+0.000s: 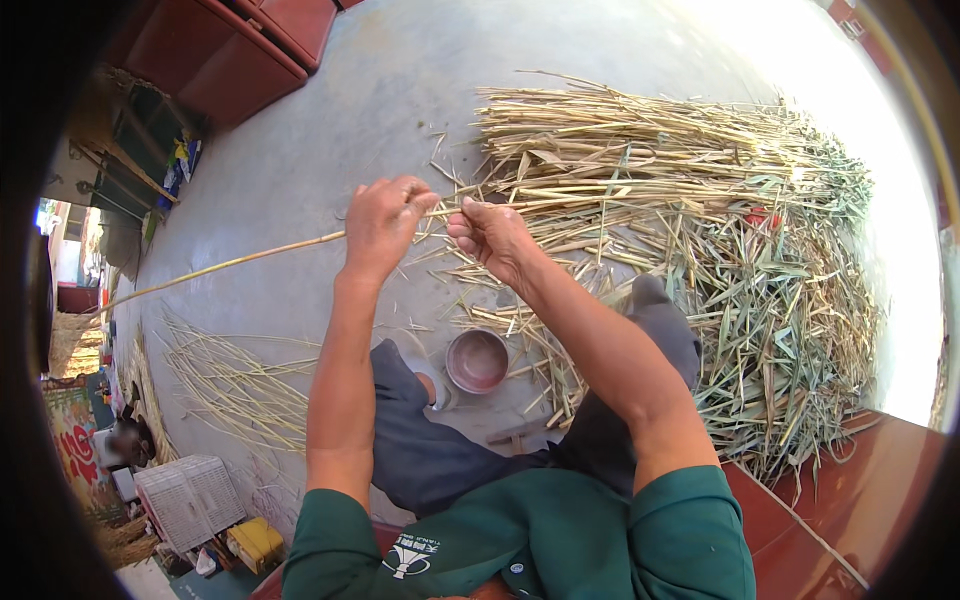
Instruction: The person sits on the floor and repeatedly strips leaves and outer layers from dried plant stalks by hand. The stripped stalks are placed to the left, while the removed material is discarded to the right.
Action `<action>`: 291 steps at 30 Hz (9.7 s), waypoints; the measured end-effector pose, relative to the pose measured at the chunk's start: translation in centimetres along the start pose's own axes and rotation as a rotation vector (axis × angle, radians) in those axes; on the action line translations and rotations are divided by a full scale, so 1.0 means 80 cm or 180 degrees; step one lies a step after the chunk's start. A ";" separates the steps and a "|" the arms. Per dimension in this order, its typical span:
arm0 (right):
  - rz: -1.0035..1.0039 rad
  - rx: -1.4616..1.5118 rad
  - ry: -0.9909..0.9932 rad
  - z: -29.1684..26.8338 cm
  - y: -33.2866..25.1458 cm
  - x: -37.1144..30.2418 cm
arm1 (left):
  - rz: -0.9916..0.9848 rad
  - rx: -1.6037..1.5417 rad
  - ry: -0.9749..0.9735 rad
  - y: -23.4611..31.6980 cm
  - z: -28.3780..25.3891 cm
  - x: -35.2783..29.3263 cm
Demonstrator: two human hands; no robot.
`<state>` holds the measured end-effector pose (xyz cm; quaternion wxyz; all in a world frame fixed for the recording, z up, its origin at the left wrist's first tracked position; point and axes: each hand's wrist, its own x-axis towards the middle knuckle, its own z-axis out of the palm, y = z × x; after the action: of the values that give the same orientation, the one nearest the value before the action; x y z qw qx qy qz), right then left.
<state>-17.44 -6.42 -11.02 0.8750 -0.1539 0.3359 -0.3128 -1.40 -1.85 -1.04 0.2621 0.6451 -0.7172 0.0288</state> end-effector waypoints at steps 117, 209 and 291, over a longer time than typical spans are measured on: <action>-0.2427 -0.1329 0.0771 0.001 -0.117 -0.104 | 0.0346 -0.0305 0.0269 -0.028 -0.023 0.013; -0.1973 -0.1596 0.0467 -0.005 -0.139 -0.108 | -0.0067 0.0484 -0.0636 -0.031 -0.018 -0.005; -0.2259 -0.1300 0.0247 -0.021 -0.123 -0.119 | -0.0342 -0.2148 -0.0723 0.001 0.030 0.018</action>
<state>-28.43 -7.78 -2.87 0.6510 -0.4188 0.3498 -0.5277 -2.31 -4.06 -2.46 0.3801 0.5581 -0.6759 -0.2954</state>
